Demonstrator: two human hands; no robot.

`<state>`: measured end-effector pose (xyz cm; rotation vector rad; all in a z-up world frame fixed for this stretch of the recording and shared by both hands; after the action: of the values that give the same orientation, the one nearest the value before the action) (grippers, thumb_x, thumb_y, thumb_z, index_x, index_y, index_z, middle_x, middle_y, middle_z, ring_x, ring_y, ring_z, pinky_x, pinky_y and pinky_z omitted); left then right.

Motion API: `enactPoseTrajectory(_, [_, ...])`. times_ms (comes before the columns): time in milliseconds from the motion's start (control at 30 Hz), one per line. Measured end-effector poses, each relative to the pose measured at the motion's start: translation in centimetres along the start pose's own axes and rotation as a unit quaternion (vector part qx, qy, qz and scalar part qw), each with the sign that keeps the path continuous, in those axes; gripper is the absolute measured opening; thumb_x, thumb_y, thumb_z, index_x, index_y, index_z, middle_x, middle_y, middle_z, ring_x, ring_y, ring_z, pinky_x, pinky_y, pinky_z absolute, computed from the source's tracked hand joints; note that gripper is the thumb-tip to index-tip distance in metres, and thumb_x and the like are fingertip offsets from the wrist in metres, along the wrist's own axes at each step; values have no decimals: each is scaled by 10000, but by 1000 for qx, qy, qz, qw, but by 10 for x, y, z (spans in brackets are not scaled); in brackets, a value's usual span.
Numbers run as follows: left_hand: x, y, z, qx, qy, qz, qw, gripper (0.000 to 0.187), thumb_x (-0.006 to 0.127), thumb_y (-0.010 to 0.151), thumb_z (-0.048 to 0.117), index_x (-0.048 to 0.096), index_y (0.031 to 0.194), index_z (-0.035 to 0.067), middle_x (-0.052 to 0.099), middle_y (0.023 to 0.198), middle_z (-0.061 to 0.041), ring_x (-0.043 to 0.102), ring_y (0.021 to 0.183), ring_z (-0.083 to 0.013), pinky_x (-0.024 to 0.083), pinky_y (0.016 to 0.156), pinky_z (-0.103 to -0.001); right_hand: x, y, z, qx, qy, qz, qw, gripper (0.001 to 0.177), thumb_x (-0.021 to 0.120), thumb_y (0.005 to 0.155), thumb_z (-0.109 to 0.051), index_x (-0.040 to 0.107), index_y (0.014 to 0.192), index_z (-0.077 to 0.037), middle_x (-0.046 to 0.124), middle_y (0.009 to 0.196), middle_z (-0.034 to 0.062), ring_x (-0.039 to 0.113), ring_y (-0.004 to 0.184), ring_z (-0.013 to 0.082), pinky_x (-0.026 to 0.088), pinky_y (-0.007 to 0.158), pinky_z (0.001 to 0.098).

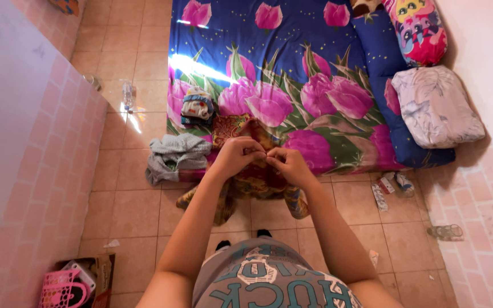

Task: The person folds several pieces of fabric and a towel by hand on a bed and then organizes various small household items on the floor, including a bottle, pill strips, and a case.

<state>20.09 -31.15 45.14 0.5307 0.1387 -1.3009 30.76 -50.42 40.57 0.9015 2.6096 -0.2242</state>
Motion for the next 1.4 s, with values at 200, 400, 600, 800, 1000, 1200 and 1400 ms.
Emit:
enactPoseTrajectory(200, [-10, -1, 10, 8, 39, 2, 999, 171, 840, 802, 202, 797, 919, 86, 673, 802, -63, 630, 687, -205, 505, 632, -353, 13, 4, -15, -44, 55, 18, 997, 173, 696, 979, -163, 630, 1074, -34, 640, 863, 15, 581, 777, 94, 491, 674, 285])
enactPoseTrajectory(400, [-8, -9, 3, 20, 67, 32, 997, 221, 842, 807, 252, 776, 950, 98, 695, 865, -83, 695, 775, -263, 541, 693, -371, 30, 11, -29, -54, -31, 16, 998, 131, 653, 975, -111, 709, 1045, -15, 717, 882, 75, 676, 799, 159, 534, 735, 324])
enactPoseTrajectory(600, [2, -24, -23, -107, 274, -22, 956, 419, 835, 770, 478, 765, 1026, 154, 747, 887, -136, 708, 834, -352, 549, 734, -464, 1, 25, 15, -52, -35, 251, 966, 227, 556, 950, -27, 747, 1072, -45, 762, 942, 58, 699, 845, 147, 539, 766, 302])
enactPoseTrajectory(800, [0, -69, -92, -236, 275, 55, 930, 289, 794, 791, 346, 792, 1064, 253, 755, 915, -103, 714, 843, -333, 557, 718, -473, -65, 26, 59, -30, 177, 399, 899, 147, 598, 1044, -78, 712, 986, -6, 697, 884, 23, 591, 784, 109, 489, 716, 278])
enactPoseTrajectory(1000, [-28, -80, -118, -192, 309, 209, 908, 224, 799, 763, 273, 806, 969, 184, 762, 949, -92, 711, 865, -337, 562, 737, -453, -104, 12, 68, -50, 184, 495, 848, 161, 562, 1056, -99, 683, 1011, -3, 683, 940, 21, 579, 807, 111, 483, 736, 288])
enactPoseTrajectory(1200, [-46, -89, -147, -214, 220, 318, 897, 191, 753, 823, 207, 813, 994, 146, 756, 891, -100, 726, 815, -268, 544, 735, -382, -148, -1, 72, -58, 251, 541, 801, 187, 524, 1072, -118, 681, 1069, -17, 690, 997, 47, 615, 852, 129, 521, 761, 289])
enactPoseTrajectory(1400, [-18, -68, -168, -186, -93, 445, 871, 239, 645, 1007, 227, 728, 1092, 19, 712, 913, -19, 614, 838, -103, 493, 739, -275, -167, 2, 100, -19, 265, 525, 809, 215, 544, 1047, -151, 685, 1144, -19, 703, 1066, 40, 641, 934, 153, 525, 832, 308])
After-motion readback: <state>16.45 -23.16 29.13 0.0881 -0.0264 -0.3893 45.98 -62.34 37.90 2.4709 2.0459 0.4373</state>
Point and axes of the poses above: each hand's wrist, its own y-axis towards the middle knuckle, its own x-axis out of the palm, z = x × y, the point moved 2 cm from there along y, towards the middle knuckle
